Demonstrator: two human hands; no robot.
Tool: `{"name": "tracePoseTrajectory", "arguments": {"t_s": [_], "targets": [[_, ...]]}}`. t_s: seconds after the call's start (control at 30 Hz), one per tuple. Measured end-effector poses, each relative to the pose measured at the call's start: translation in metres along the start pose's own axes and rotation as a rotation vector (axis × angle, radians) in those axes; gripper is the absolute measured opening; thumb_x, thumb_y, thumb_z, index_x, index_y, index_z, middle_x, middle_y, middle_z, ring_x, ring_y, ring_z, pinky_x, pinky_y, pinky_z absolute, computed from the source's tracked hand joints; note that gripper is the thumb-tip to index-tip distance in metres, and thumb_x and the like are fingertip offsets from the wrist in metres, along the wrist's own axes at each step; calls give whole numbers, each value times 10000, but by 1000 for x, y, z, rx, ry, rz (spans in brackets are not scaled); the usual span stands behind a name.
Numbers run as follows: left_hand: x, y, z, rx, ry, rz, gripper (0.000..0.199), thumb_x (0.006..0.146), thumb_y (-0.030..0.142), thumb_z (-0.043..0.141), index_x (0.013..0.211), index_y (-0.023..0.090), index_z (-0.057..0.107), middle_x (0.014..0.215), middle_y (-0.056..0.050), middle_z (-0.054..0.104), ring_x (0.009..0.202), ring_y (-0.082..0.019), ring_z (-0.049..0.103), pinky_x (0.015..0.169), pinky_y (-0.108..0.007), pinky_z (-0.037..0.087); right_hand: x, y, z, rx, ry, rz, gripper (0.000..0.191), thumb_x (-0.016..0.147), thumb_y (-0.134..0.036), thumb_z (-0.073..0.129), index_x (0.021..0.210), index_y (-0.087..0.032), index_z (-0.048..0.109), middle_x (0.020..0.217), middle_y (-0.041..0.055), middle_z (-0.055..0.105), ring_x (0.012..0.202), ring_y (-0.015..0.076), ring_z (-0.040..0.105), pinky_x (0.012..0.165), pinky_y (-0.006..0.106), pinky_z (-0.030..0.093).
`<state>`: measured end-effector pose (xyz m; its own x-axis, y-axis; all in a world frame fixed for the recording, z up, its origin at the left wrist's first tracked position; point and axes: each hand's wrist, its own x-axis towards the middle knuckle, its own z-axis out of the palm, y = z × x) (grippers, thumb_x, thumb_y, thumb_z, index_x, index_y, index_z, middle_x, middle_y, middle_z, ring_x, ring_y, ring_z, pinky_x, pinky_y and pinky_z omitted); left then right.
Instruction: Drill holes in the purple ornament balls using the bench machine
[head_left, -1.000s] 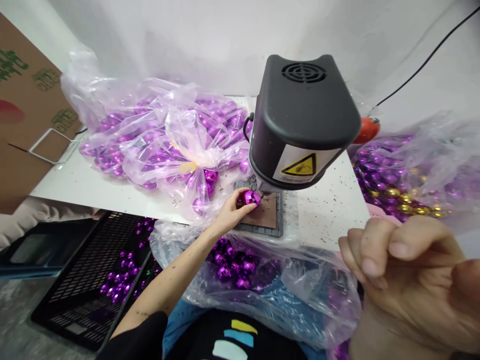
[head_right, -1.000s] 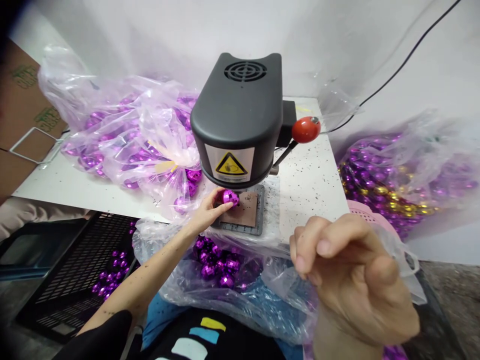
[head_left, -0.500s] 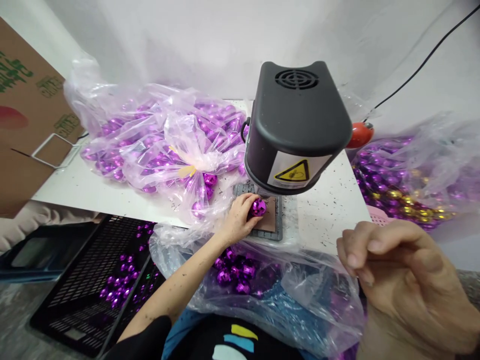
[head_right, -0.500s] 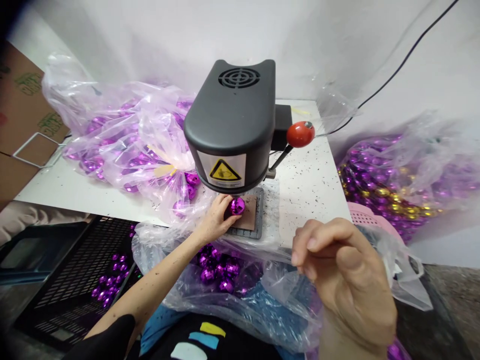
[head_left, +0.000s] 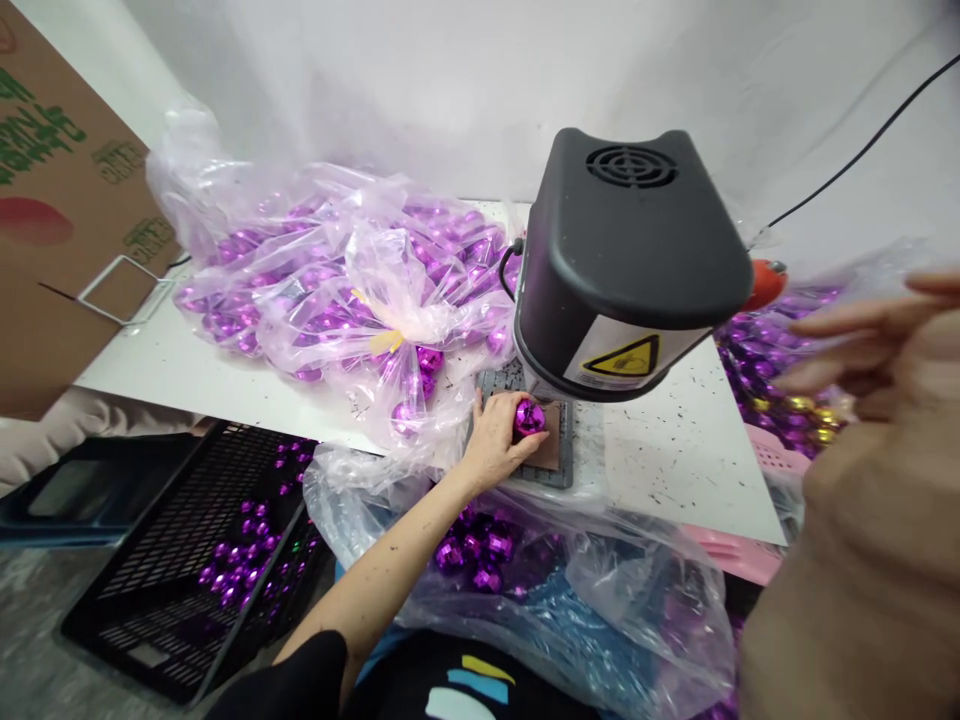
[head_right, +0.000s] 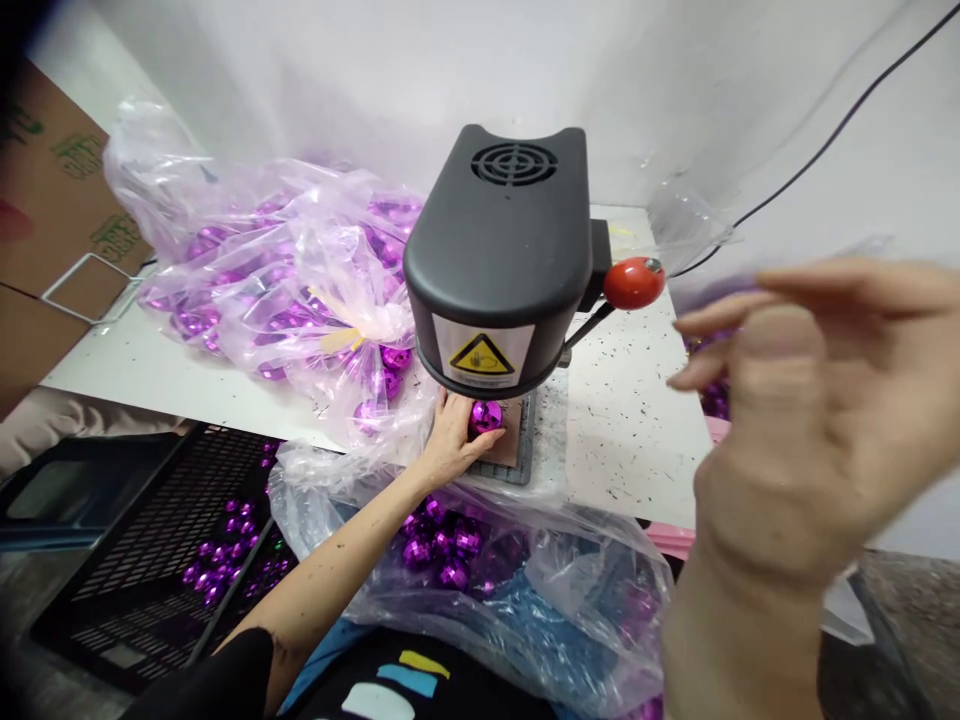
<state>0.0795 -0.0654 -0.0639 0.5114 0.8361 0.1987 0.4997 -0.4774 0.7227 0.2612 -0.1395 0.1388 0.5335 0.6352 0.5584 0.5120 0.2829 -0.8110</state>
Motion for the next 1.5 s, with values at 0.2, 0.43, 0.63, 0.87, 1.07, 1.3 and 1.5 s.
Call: {"name": "tracePoseTrajectory", "arguments": {"t_s": [0.2, 0.43, 0.63, 0.87, 1.07, 1.3, 1.5], "targets": [[0, 0, 0, 9, -10, -14, 431, 928, 367, 653, 1311, 224, 515, 1327, -98, 621, 1323, -277, 510, 1268, -531, 106, 41, 14, 25, -390, -159, -237, 366, 928, -512, 548, 894, -165, 662, 675, -29, 507, 590, 32, 399, 581, 226, 309], [0, -1, -1, 5, -17, 2, 457, 934, 379, 641, 1339, 220, 501, 1321, -105, 622, 1305, -279, 517, 1261, -530, 126, 28, 20, 32, -410, -43, -398, 197, 924, -295, 550, 796, -148, 577, 655, -44, 487, 578, 13, 389, 564, 180, 296], [-1, -2, 0, -3, 8, 27, 432, 935, 376, 638, 1310, 202, 511, 1338, -117, 617, 1314, -277, 512, 1243, -520, 171, -24, 33, 14, -512, -12, -616, 109, 831, -149, 649, 862, -170, 546, 737, -41, 510, 625, 30, 412, 595, 181, 354], [-2, -1, 1, 21, 18, 8, 410, 929, 351, 648, 1285, 202, 510, 1355, -116, 613, 1330, -273, 506, 1238, -516, 198, -57, 47, 12, -447, -48, -591, 184, 806, -53, 617, 953, -160, 591, 689, -28, 476, 606, 50, 410, 575, 211, 357], [-2, 0, 0, 20, 12, 17, 422, 923, 351, 663, 1284, 193, 512, 1367, -120, 611, 1342, -277, 500, 1239, -522, 205, -71, 67, 16, -403, -42, -636, 286, 810, -53, 619, 1082, -140, 607, 747, -7, 548, 652, 59, 479, 587, 209, 371], [-2, 1, 0, 13, 25, 21, 402, 917, 333, 669, 1264, 194, 522, 1327, -112, 632, 1325, -280, 513, 1235, -528, 223, -86, 86, 19, -402, -24, -574, 128, 857, -151, 617, 984, -149, 606, 827, 32, 608, 750, 95, 547, 637, 218, 432], [-3, 0, 1, 14, 29, 11, 400, 922, 336, 659, 1273, 202, 520, 1337, -113, 620, 1291, -276, 534, 1227, -524, 245, -93, 100, 23, -377, -23, -522, 95, 868, -168, 580, 957, -165, 613, 871, 48, 629, 820, 135, 600, 711, 278, 502]]}}
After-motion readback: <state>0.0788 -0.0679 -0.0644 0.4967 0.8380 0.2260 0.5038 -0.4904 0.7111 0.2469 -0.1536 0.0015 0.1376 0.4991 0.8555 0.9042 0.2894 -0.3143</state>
